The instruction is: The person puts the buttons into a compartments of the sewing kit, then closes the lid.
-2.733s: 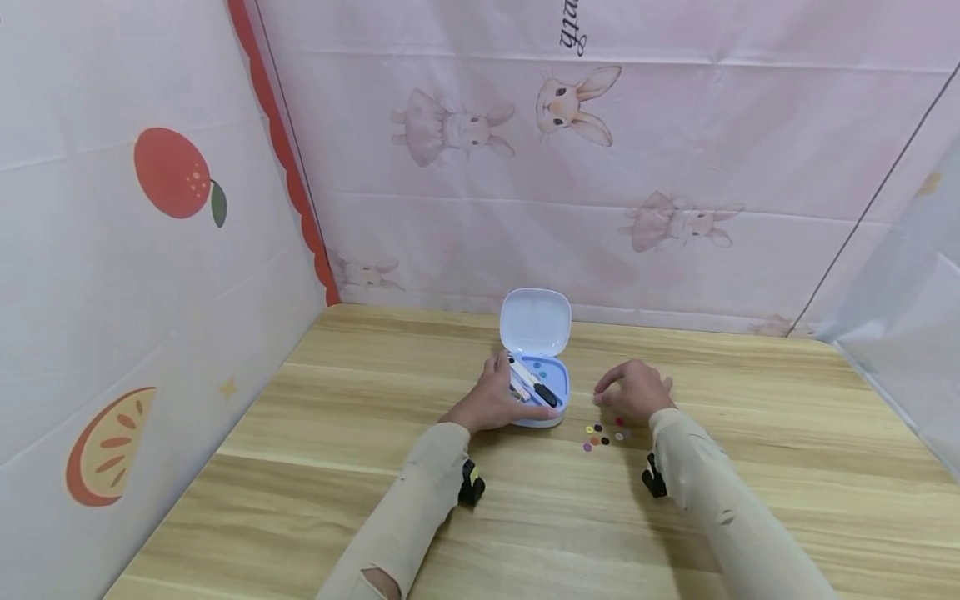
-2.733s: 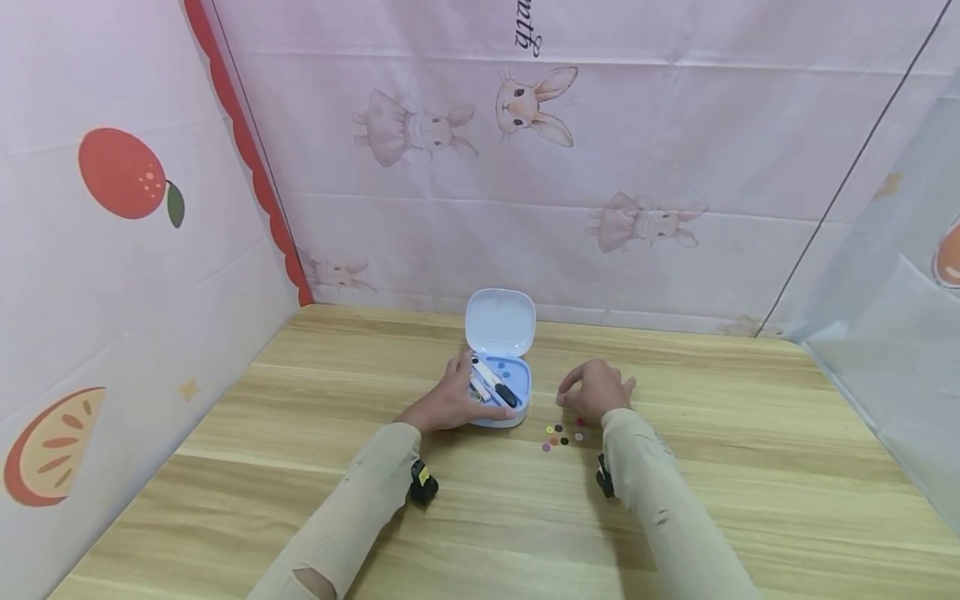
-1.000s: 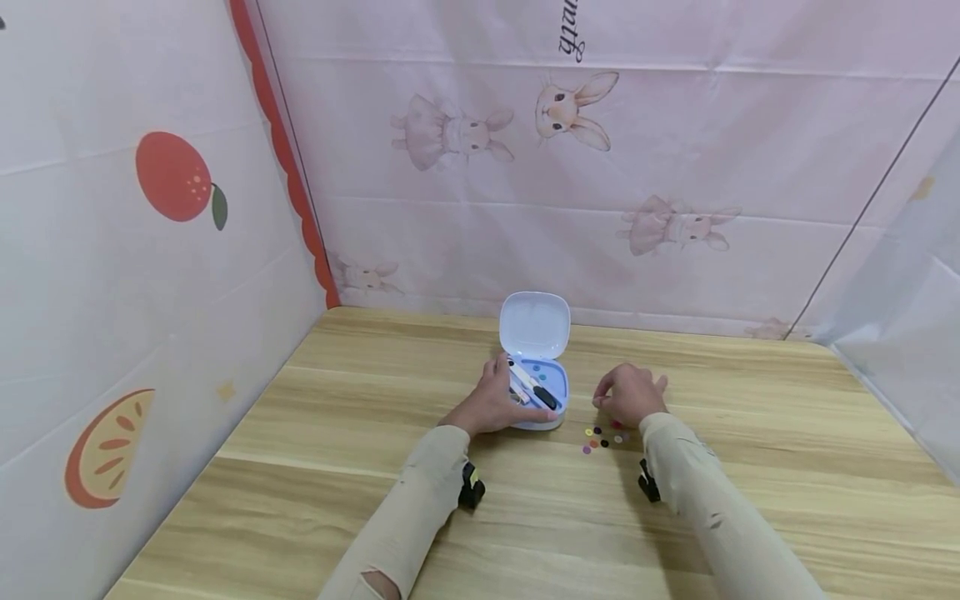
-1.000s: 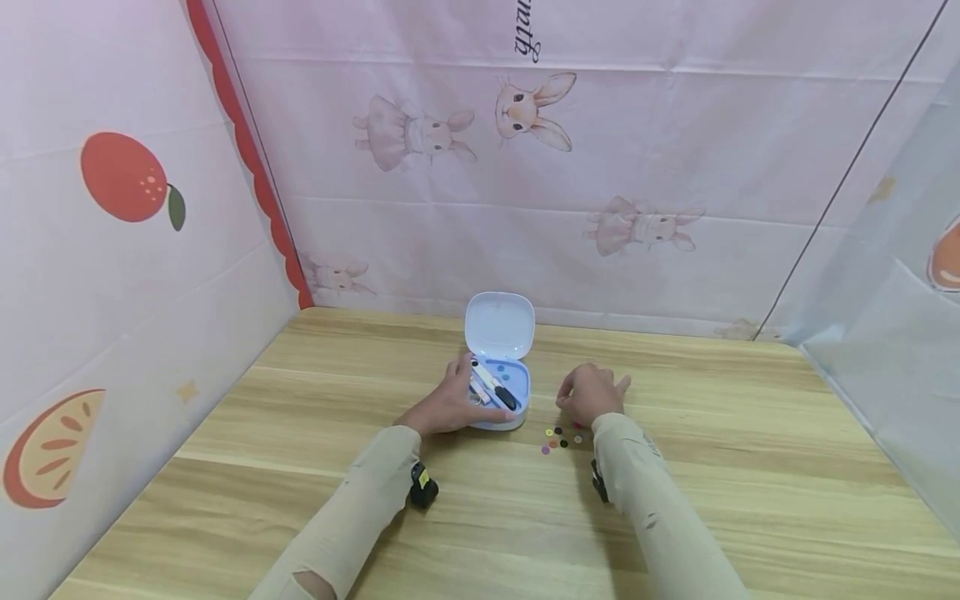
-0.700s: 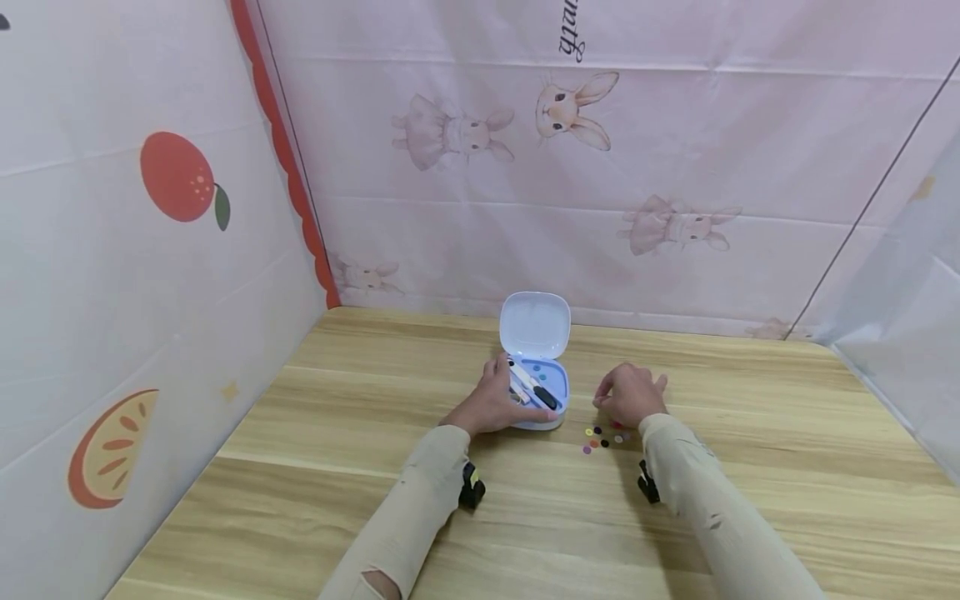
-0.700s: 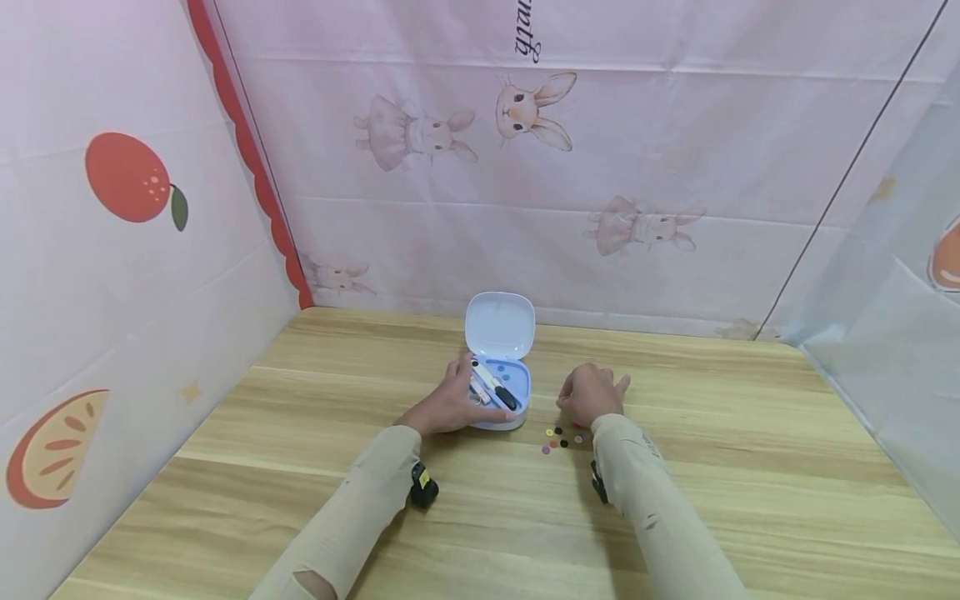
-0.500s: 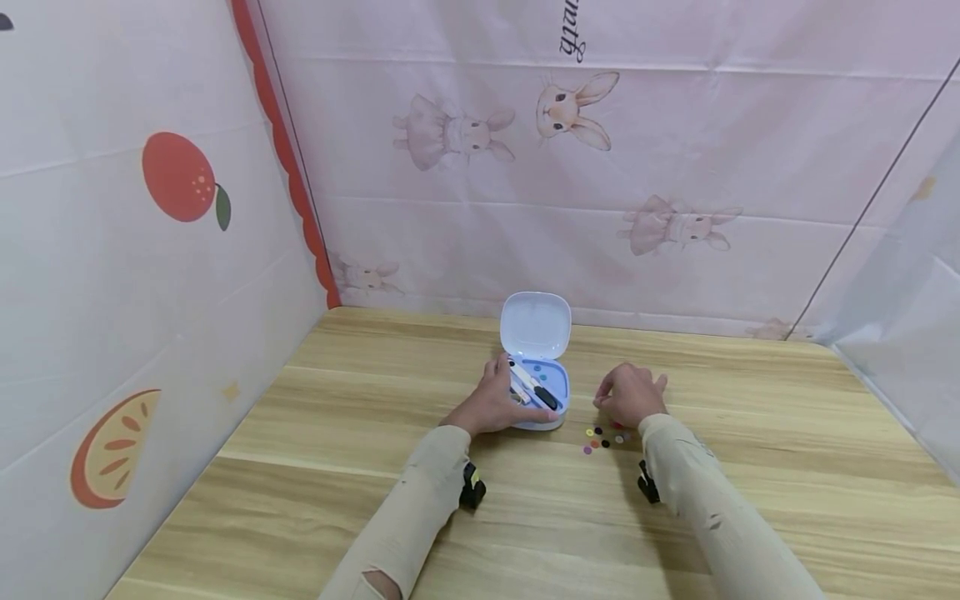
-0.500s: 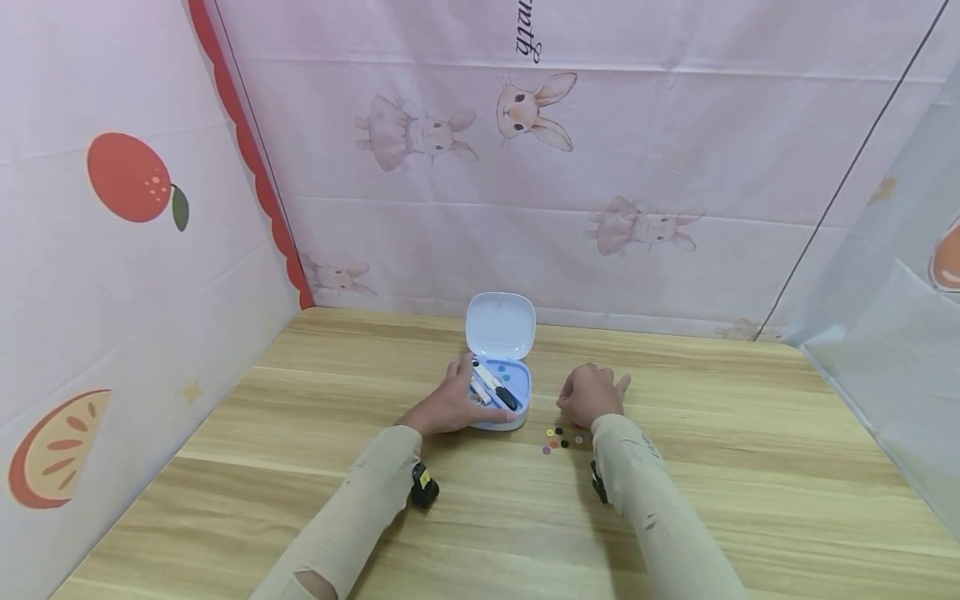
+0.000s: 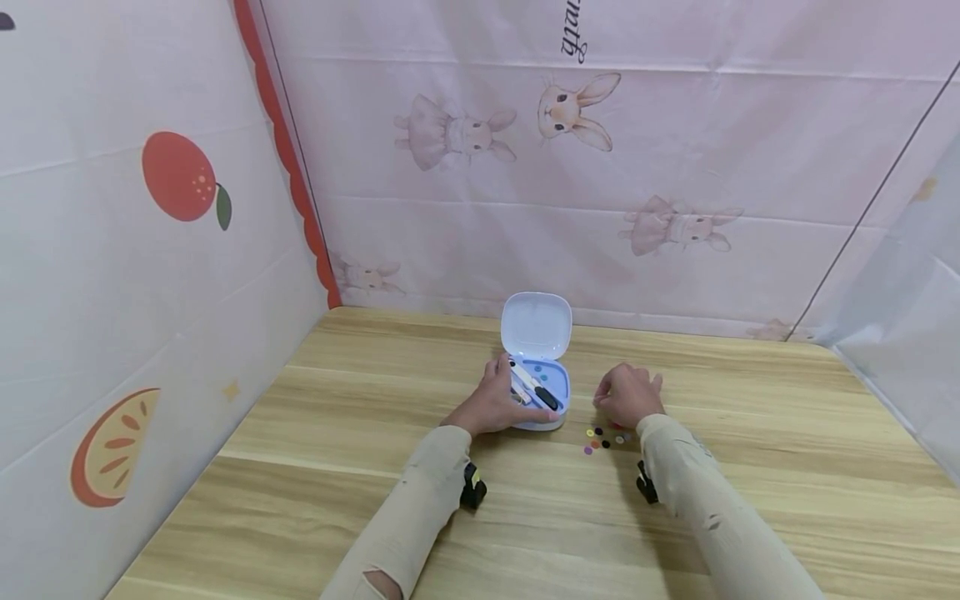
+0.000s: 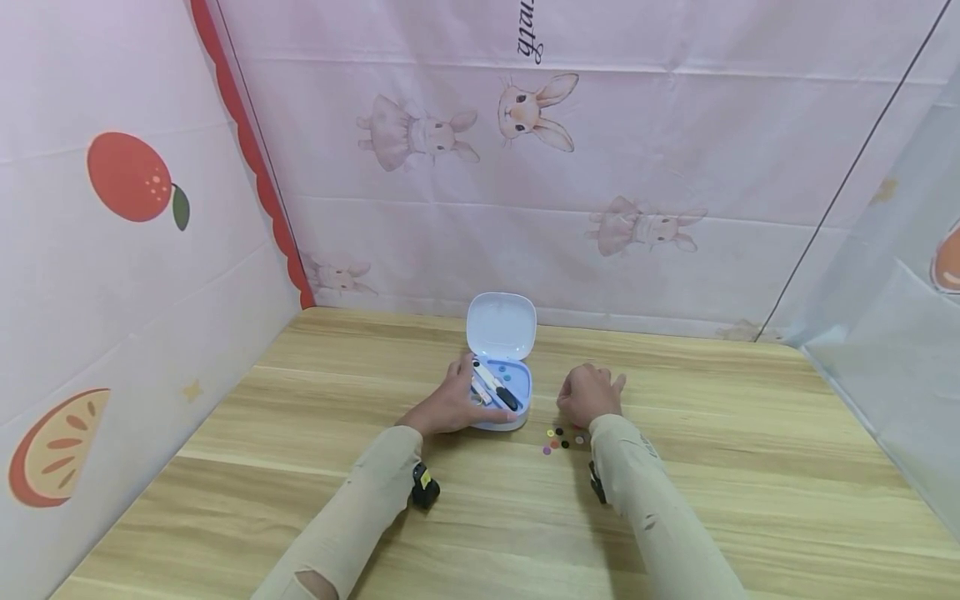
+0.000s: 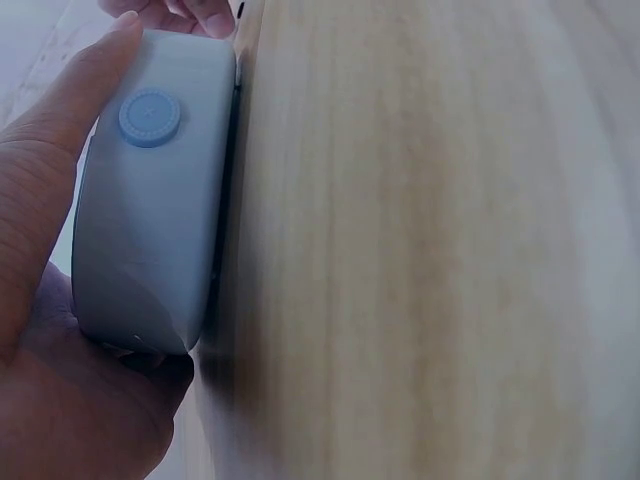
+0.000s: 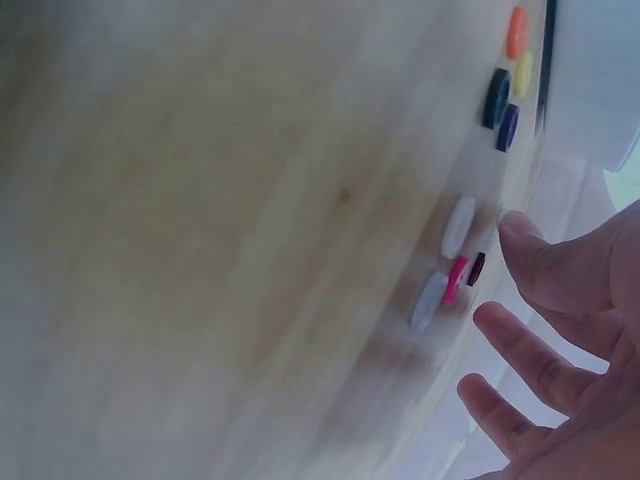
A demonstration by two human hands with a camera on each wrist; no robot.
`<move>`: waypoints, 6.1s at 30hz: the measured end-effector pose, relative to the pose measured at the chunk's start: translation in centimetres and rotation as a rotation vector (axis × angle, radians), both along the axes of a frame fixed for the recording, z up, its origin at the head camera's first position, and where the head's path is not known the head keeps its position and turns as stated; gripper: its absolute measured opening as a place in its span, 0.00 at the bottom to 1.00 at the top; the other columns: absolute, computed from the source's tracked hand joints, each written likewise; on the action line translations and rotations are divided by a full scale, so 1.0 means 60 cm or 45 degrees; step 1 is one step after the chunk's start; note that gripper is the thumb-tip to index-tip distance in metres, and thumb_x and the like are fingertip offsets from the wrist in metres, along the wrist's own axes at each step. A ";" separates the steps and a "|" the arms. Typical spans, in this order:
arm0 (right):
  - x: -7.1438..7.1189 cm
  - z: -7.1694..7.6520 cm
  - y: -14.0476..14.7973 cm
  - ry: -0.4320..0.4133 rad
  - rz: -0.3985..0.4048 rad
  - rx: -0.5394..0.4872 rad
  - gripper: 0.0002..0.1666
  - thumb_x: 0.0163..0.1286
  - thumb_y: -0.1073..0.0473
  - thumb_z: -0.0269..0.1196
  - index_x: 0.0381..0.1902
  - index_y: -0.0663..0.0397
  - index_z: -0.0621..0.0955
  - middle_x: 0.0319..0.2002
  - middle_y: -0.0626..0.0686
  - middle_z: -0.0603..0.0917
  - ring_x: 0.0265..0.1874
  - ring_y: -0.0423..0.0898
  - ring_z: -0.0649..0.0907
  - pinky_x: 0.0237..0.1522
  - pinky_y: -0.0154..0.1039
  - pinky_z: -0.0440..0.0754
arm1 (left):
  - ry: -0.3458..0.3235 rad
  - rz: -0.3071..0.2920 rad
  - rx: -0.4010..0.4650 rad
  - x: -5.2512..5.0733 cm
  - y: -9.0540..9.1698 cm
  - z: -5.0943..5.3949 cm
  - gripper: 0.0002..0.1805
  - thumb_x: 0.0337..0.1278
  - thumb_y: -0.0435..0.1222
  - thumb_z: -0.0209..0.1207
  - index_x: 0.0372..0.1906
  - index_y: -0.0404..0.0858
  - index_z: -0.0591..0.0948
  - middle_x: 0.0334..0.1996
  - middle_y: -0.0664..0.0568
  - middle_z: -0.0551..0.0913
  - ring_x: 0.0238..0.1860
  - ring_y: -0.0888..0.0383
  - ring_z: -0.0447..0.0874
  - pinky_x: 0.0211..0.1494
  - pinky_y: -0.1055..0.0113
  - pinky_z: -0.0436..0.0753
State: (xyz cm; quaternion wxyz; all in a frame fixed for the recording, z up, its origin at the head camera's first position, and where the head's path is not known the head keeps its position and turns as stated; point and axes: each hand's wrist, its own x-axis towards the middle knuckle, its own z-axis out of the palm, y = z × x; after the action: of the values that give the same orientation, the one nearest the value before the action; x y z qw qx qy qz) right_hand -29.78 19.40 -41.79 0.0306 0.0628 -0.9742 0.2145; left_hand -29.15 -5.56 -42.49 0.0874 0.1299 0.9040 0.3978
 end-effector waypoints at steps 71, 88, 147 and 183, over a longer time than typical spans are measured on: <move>-0.006 0.023 -0.098 0.056 0.009 -0.358 0.10 0.68 0.62 0.67 0.26 0.59 0.87 0.39 0.54 0.86 0.38 0.53 0.77 0.50 0.53 0.66 | 0.031 -0.044 0.040 0.004 0.000 0.003 0.75 0.41 0.63 0.75 0.82 0.42 0.37 0.77 0.43 0.49 0.68 0.47 0.61 0.70 0.48 0.67; -0.006 0.020 -0.106 0.066 -0.043 -0.321 0.09 0.67 0.59 0.68 0.30 0.58 0.89 0.42 0.56 0.87 0.40 0.56 0.77 0.51 0.56 0.65 | 0.032 -0.034 0.035 0.004 -0.002 0.002 0.75 0.41 0.64 0.74 0.82 0.41 0.37 0.77 0.42 0.49 0.68 0.47 0.62 0.70 0.48 0.67; 0.002 0.035 -0.075 0.041 -0.002 -0.419 0.10 0.68 0.57 0.68 0.40 0.59 0.88 0.52 0.60 0.85 0.43 0.55 0.77 0.43 0.47 0.72 | 0.038 -0.032 0.034 0.001 -0.002 -0.001 0.75 0.40 0.64 0.75 0.82 0.42 0.37 0.76 0.42 0.49 0.67 0.44 0.64 0.69 0.45 0.68; 0.019 0.011 0.031 -0.138 -0.073 -0.171 0.03 0.62 0.59 0.72 0.31 0.52 0.88 0.43 0.56 0.86 0.58 0.68 0.75 0.63 0.75 0.51 | 0.000 0.013 -0.013 0.003 0.002 0.001 0.74 0.40 0.65 0.74 0.83 0.44 0.39 0.78 0.45 0.46 0.69 0.44 0.62 0.71 0.44 0.66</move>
State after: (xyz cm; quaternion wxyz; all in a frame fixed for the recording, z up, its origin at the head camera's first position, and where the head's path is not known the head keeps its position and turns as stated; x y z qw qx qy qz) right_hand -28.66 21.25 -41.11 -0.0118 0.0212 -0.9593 0.2815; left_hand -28.97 -5.46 -42.45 0.0860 0.1247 0.9068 0.3935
